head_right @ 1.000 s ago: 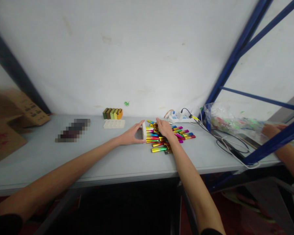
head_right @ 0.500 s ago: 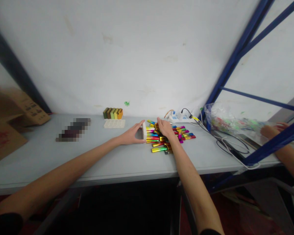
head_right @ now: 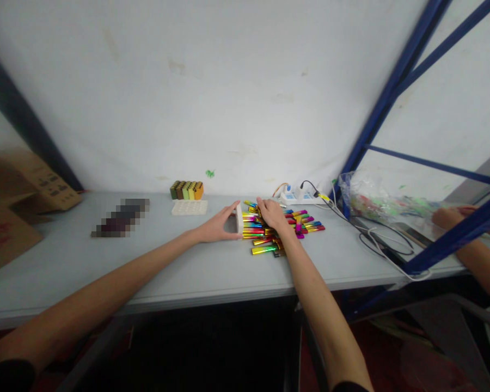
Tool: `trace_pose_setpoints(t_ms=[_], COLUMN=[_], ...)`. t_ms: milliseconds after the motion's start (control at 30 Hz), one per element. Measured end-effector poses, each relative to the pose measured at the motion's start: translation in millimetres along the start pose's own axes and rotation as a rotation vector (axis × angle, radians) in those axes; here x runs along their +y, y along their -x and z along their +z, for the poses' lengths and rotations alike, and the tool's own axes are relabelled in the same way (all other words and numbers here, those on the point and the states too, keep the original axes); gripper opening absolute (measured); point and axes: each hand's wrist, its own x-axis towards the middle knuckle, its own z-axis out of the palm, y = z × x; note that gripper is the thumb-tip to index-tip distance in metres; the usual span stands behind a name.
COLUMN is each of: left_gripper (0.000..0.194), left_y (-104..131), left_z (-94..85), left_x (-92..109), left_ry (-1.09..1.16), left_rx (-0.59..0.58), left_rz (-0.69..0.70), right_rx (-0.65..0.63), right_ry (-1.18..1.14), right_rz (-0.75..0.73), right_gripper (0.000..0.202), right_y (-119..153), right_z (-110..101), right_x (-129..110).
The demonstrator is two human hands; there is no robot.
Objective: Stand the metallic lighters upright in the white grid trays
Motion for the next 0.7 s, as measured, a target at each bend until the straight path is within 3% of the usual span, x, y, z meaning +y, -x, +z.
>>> trace_pose_setpoints(t_ms=[367,700], left_gripper=[0.126,0.125], left_y=[0,1], left_z=[0.2,-1.6], left_x=[2,3], left_ry=[-0.004,0.000], left_rx=[-0.003,-0.008], left_rz=[-0.018,-0.016], right_rx=[-0.061,-0.092], right_ry=[-0.005,0.120], right_rz=[-0.221,-0.164], right_gripper=[0.044,0.031], right_y=[5,0], right_z=[4,2], right_x=[-8,1])
